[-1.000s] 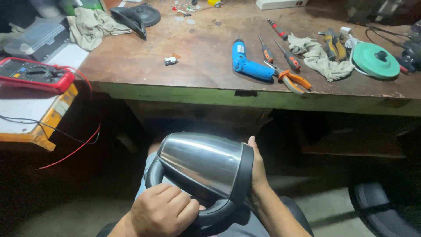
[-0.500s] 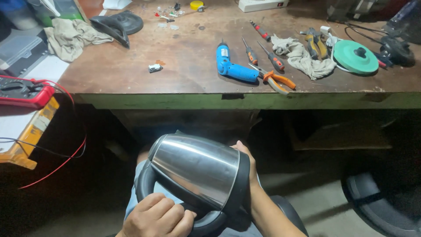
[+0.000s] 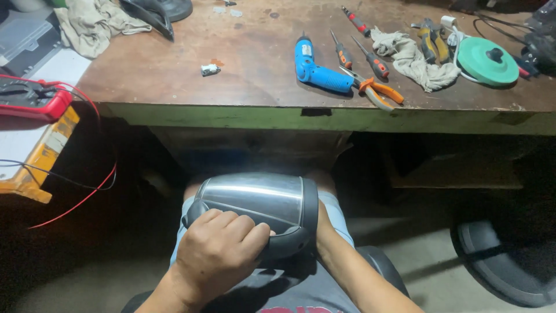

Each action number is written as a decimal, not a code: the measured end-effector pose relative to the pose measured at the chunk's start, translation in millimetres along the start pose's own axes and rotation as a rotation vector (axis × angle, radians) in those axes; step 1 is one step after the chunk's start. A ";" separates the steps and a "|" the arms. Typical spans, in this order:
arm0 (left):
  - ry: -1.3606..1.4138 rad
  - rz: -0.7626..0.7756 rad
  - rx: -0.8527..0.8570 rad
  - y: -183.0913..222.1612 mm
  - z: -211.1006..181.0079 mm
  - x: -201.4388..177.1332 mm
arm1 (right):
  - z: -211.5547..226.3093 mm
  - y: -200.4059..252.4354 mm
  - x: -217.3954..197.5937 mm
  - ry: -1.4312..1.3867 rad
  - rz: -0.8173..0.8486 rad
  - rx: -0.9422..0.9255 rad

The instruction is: The person is using an electric screwdriver to work on the base assembly of an electric kettle at a repair bench.

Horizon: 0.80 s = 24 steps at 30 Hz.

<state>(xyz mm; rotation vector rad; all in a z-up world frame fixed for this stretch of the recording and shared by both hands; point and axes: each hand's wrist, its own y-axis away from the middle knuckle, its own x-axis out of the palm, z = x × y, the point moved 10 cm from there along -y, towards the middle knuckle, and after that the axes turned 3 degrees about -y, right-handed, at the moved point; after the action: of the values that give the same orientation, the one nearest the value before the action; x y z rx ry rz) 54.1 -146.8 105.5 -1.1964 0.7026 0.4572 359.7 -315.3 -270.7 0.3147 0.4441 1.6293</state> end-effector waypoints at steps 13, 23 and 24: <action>0.104 -0.003 0.223 11.7 -35.3 -16.6 | 13.6 43.8 -4.8 -0.042 0.004 0.006; 0.208 0.268 0.223 29.7 -46.5 6.1 | 96.0 165.1 16.9 -0.071 0.008 0.004; 0.220 0.322 0.205 32.3 -45.7 12.0 | 96.3 166.0 18.8 -0.073 0.012 0.001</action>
<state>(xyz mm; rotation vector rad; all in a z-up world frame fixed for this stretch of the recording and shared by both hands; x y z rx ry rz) 29.8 -180.4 66.0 -0.9504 1.1140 0.5111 254.7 -298.7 -109.8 0.3773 0.3883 1.6234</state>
